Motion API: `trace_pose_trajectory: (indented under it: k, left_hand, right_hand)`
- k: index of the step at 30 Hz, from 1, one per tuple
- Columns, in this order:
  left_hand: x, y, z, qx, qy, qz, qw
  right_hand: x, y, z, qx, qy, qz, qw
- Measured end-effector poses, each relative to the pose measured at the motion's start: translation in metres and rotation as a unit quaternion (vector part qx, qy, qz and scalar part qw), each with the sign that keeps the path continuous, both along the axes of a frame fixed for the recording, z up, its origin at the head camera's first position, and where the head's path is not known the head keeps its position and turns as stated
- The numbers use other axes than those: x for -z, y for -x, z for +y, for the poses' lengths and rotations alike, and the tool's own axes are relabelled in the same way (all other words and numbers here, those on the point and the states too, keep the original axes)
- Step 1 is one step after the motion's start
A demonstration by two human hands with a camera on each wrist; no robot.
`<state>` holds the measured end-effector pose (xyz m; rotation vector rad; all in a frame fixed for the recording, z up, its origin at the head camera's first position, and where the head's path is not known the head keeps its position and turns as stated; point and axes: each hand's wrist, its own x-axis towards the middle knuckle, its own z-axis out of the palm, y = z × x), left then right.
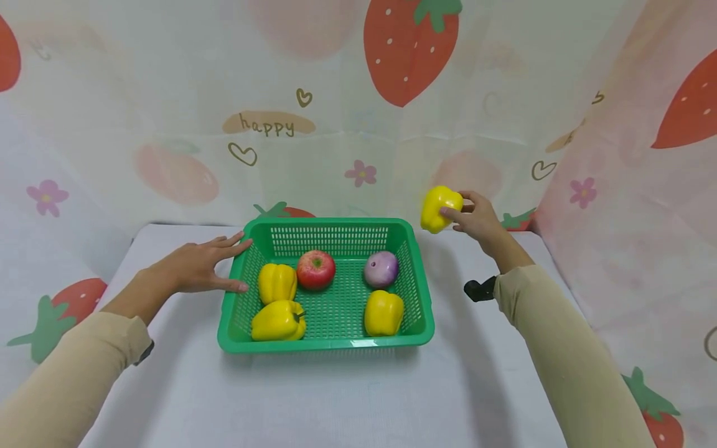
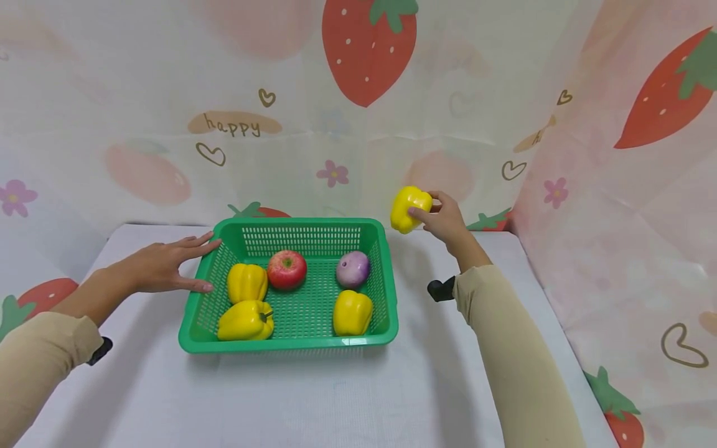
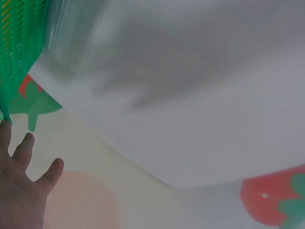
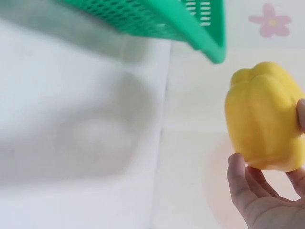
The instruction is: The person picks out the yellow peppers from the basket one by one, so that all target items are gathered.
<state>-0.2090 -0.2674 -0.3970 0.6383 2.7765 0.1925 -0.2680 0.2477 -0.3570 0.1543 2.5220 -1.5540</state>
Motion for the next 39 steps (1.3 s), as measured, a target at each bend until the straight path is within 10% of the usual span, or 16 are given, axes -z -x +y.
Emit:
trace_pose_trajectory:
  k: [24,39]
  left_hand:
    - [0.003,-0.003,-0.002,0.005,-0.012,0.004,0.9999]
    - [0.005,-0.002,-0.004,-0.001,-0.016,0.0,0.9999]
  right_hand:
    - [0.089,-0.013,0.045,0.058,-0.037,-0.083,0.9942]
    - [0.09,-0.014,0.049,0.042,-0.09,-0.092,0.9907]
